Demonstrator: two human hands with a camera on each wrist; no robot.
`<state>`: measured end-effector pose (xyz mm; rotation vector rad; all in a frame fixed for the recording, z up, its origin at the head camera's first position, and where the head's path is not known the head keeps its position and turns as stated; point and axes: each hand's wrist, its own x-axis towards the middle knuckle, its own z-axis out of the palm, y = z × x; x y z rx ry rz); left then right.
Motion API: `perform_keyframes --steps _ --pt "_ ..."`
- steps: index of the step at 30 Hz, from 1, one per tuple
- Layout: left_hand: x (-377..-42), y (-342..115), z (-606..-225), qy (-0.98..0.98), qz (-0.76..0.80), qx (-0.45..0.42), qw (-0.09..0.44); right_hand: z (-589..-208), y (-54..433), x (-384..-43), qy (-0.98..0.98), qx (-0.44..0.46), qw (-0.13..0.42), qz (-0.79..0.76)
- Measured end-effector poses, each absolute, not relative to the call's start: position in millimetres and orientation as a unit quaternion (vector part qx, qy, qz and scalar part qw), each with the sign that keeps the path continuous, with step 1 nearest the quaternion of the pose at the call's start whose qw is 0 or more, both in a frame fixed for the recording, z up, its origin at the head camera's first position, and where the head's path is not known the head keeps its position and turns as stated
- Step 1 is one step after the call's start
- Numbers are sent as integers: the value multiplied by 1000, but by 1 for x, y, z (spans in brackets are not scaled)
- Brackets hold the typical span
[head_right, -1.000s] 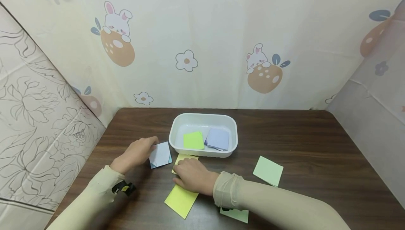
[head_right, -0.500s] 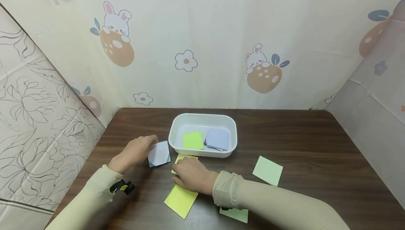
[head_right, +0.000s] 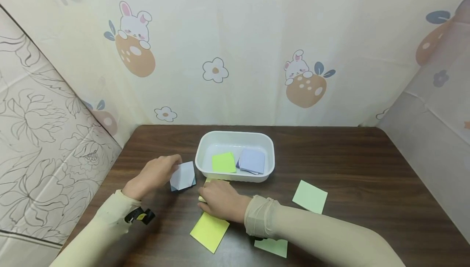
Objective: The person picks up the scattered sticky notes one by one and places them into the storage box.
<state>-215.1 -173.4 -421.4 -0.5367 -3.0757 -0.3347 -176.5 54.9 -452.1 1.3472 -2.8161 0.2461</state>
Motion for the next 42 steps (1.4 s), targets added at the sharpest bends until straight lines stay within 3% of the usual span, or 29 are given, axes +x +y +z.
perform_keyframes --steps 26,42 --pt "-225 -179 -388 -976 -106 -184 49 -424 48 -187 -898 427 14 100" --pt "-230 -172 -374 -973 -117 -191 46 -419 44 -197 -899 423 37 106"
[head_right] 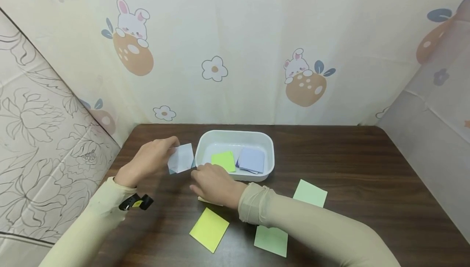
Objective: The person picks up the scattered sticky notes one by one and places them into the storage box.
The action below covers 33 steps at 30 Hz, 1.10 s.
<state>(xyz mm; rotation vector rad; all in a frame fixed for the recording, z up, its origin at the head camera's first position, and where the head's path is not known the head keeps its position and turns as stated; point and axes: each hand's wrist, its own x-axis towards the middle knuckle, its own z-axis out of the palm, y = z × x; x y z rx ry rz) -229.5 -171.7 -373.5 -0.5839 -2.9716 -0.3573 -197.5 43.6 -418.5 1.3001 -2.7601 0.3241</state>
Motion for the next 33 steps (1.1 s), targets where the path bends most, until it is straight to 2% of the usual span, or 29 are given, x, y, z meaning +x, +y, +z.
perform_keyframes --steps 22,33 --pt "-231 -161 -359 -970 -120 -203 57 -405 43 -202 -902 414 47 111" --pt "-235 -153 -357 -967 -121 -213 68 -400 46 -207 -902 413 72 102"
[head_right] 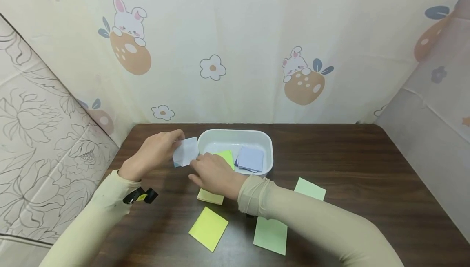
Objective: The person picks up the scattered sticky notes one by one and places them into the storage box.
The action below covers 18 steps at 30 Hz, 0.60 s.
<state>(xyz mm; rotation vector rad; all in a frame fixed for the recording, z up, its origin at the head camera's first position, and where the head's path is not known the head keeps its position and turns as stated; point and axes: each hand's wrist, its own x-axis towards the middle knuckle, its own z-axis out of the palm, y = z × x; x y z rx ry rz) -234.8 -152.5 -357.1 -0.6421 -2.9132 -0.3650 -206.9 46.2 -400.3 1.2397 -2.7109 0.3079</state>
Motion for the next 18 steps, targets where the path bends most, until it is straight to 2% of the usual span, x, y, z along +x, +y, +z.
perform_keyframes --steps 18 --pt "-244 -142 -361 -967 -117 -216 63 -399 58 -219 -913 385 74 112"
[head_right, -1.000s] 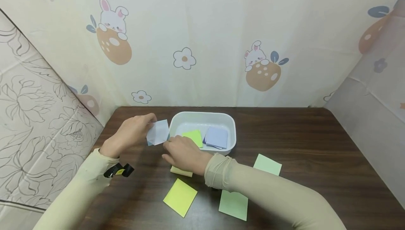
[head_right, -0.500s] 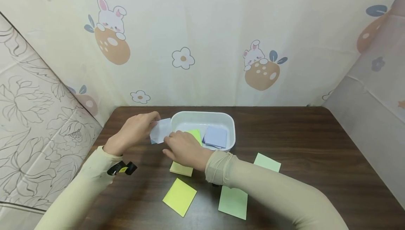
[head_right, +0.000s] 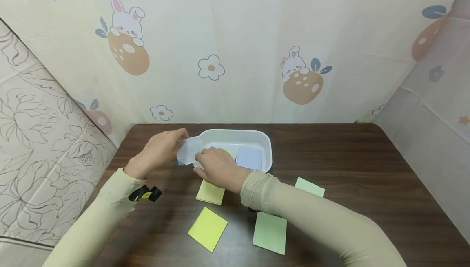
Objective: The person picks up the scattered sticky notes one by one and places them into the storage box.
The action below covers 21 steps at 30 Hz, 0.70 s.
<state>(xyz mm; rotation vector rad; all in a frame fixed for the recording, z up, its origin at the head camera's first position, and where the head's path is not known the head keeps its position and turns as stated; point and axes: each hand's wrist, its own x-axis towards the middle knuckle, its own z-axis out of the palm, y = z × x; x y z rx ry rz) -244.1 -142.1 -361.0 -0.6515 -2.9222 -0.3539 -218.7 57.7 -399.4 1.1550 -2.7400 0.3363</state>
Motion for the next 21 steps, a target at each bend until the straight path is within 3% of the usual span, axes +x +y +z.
perform_keyframes --steps 21 --pt "-249 -130 -365 -963 -115 -235 70 -401 71 -225 -917 375 78 110"
